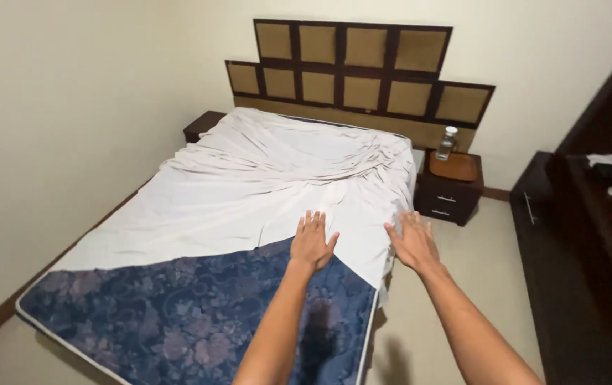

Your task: The person smooths a white bed sheet over a mattress by hand, repeatedly patting and pressing the fabric to remove wrinkles. The person works along the sides and top of the bed, ensuring the sheet is flat and aligned with the mattress edges.

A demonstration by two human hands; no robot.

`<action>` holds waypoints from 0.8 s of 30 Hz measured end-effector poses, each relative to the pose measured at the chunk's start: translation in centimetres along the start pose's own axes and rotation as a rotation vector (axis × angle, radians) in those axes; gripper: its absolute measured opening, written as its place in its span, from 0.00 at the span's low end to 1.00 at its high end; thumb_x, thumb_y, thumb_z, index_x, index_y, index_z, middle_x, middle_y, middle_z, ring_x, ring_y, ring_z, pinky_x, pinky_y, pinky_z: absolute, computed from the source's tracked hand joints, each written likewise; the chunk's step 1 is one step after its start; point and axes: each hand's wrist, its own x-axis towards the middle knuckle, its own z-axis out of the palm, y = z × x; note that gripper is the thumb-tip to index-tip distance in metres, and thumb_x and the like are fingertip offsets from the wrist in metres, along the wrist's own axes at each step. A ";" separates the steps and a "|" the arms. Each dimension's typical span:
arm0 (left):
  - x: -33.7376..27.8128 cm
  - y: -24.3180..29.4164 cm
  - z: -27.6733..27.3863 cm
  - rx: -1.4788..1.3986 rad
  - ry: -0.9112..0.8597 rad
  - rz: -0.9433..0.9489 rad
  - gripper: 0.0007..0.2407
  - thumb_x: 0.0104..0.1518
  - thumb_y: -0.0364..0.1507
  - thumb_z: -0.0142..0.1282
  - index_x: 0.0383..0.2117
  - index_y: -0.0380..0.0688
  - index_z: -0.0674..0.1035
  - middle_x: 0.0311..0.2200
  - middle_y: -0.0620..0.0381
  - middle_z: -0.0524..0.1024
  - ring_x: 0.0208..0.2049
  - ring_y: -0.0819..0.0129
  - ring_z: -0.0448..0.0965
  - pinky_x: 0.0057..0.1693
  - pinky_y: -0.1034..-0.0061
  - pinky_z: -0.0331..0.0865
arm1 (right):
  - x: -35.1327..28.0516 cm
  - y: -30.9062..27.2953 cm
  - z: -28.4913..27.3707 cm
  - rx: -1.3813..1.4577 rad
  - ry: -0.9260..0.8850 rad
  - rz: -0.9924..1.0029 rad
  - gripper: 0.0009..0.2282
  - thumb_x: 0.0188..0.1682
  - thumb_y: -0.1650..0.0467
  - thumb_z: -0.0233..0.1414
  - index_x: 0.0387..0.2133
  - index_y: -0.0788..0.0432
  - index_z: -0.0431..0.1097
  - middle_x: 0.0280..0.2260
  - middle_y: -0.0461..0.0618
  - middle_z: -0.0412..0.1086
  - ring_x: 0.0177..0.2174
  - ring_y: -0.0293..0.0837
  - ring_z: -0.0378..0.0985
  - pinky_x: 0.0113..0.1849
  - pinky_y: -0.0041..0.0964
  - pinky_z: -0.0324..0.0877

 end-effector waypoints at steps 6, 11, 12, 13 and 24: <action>0.0 -3.2 -1.6 -0.043 0.040 0.078 0.34 0.65 0.50 0.35 0.69 0.33 0.55 0.71 0.42 0.52 0.73 0.49 0.43 0.73 0.58 0.37 | -2.1 -6.5 -0.7 -0.026 0.034 0.067 0.34 0.54 0.48 0.39 0.68 0.57 0.54 0.70 0.54 0.49 0.70 0.52 0.42 0.67 0.55 0.38; -0.8 -2.2 -3.4 -0.092 0.047 0.131 0.33 0.66 0.50 0.35 0.69 0.32 0.57 0.70 0.40 0.54 0.73 0.47 0.45 0.74 0.58 0.38 | -3.4 -5.1 0.2 -0.034 0.077 0.051 0.35 0.54 0.48 0.39 0.68 0.60 0.52 0.70 0.55 0.48 0.70 0.54 0.41 0.66 0.56 0.36; -0.5 -2.1 -3.8 -0.102 0.082 0.147 0.33 0.66 0.50 0.35 0.68 0.31 0.57 0.70 0.40 0.54 0.73 0.47 0.45 0.74 0.58 0.38 | -3.5 -4.9 0.1 -0.030 0.091 0.042 0.36 0.54 0.48 0.39 0.68 0.61 0.52 0.70 0.56 0.48 0.70 0.54 0.41 0.66 0.56 0.36; -0.5 -2.1 -3.9 -0.106 0.089 0.156 0.33 0.66 0.50 0.35 0.68 0.31 0.57 0.70 0.40 0.54 0.73 0.47 0.45 0.74 0.58 0.38 | -3.6 -4.8 -0.2 -0.035 0.102 0.045 0.36 0.54 0.48 0.39 0.68 0.61 0.52 0.70 0.56 0.48 0.70 0.54 0.41 0.66 0.56 0.36; -0.5 -7.6 -1.3 -0.158 -0.035 0.202 0.33 0.65 0.50 0.34 0.69 0.34 0.55 0.71 0.43 0.52 0.74 0.48 0.41 0.74 0.58 0.36 | -5.4 -8.9 1.9 -0.075 0.134 0.199 0.35 0.53 0.48 0.40 0.68 0.58 0.53 0.70 0.54 0.48 0.70 0.52 0.42 0.67 0.56 0.37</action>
